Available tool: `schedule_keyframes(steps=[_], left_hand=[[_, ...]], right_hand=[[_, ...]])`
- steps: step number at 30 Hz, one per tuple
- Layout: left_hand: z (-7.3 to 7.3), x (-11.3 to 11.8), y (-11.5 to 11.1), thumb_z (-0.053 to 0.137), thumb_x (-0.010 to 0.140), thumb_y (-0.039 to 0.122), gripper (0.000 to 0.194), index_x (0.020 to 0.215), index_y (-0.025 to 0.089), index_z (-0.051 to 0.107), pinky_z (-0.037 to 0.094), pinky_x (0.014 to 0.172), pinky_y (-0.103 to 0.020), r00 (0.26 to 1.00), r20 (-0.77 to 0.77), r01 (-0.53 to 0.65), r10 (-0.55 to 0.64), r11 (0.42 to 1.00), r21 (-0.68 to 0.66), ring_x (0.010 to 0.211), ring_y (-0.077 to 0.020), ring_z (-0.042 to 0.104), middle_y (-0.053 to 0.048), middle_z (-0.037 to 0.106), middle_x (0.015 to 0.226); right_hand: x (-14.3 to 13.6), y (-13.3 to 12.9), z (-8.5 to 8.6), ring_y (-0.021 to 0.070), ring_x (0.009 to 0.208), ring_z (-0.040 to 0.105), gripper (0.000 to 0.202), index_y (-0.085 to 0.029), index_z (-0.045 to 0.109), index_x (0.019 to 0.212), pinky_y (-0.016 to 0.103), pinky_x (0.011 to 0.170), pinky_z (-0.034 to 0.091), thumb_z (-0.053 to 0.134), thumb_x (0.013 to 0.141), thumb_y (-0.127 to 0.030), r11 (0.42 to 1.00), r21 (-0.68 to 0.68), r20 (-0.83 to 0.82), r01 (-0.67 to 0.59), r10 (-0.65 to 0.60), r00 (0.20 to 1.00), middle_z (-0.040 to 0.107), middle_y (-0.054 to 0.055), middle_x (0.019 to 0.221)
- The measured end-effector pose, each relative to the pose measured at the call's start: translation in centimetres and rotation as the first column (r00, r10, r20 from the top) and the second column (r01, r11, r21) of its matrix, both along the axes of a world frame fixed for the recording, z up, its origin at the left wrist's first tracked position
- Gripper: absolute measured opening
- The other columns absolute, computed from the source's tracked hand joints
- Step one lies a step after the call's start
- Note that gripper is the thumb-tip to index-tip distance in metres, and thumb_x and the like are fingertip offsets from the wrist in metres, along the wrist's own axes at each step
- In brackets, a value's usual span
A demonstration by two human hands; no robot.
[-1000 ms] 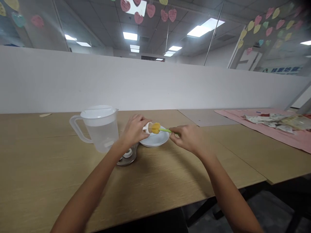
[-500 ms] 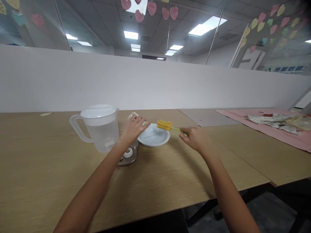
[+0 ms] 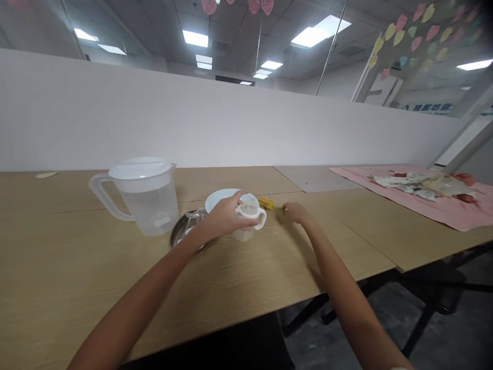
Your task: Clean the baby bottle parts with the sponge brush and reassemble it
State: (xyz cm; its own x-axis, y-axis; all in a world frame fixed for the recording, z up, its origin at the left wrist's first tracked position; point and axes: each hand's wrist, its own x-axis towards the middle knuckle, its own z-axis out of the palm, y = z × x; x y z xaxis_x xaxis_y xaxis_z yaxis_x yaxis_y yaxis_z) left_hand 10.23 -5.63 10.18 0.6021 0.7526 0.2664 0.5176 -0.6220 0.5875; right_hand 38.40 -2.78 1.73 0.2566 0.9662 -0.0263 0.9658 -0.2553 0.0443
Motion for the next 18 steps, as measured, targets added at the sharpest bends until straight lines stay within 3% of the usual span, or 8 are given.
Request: schedule_keyframes(steps=[5, 10, 14, 18], left_hand=[[-0.5, 0.2, -0.2, 0.061, 0.063, 0.05, 0.074, 0.128, 0.021, 0.041, 0.044, 0.081, -0.031, 0.993, -0.105, 0.064, -0.062, 0.998, 0.025, 0.098, -0.0248, 0.057, -0.007, 0.062, 0.109], [0.7, -1.0, 0.0, 0.059, 0.064, 0.053, 0.071, 0.127, 0.026, 0.042, 0.044, 0.078, -0.03, 0.995, -0.096, -0.013, 0.016, 1.0, 0.024, 0.092, -0.023, 0.059, -0.004, 0.06, 0.11], [1.4, -1.7, -0.1, 0.06, 0.063, 0.054, 0.071, 0.126, 0.027, 0.044, 0.043, 0.079, -0.03, 0.996, -0.08, -0.025, 0.028, 0.999, 0.036, 0.094, -0.0231, 0.058, -0.004, 0.059, 0.111], [1.9, -1.9, -0.5, 0.06, 0.064, 0.051, 0.067, 0.124, 0.026, 0.046, 0.043, 0.076, -0.029, 0.998, -0.057, -0.013, 0.016, 0.998, 0.055, 0.093, -0.0227, 0.058, -0.004, 0.06, 0.111]], right_hand=[[2.8, 1.4, -1.0, 0.0194, 0.086, 0.06, 0.036, -0.02, 0.064, 0.108, 0.022, 0.066, 0.04, 0.046, 0.078, -0.014, 0.996, -0.003, 0.007, -0.088, 0.088, 0.996, 0.067, 0.009, 0.093], [5.3, -1.4, -2.3, 0.0187, 0.095, 0.058, 0.036, -0.02, 0.061, 0.113, 0.024, 0.079, 0.04, 0.043, 0.082, -0.015, 0.972, -0.001, -0.012, -0.233, 0.233, 0.972, 0.064, 0.008, 0.104], [7.2, -7.8, -3.2, 0.0201, 0.105, 0.054, 0.034, -0.019, 0.061, 0.112, 0.03, 0.09, 0.039, 0.041, 0.085, -0.018, 0.884, 0.085, -0.013, -0.46, 0.463, 0.886, 0.06, 0.01, 0.113], [10.8, -18.0, -5.3, 0.0171, 0.102, 0.057, 0.035, -0.032, 0.063, 0.107, 0.031, 0.089, 0.043, 0.039, 0.084, -0.022, 0.831, 0.193, 0.034, -0.522, 0.526, 0.85, 0.061, 0.003, 0.113]])
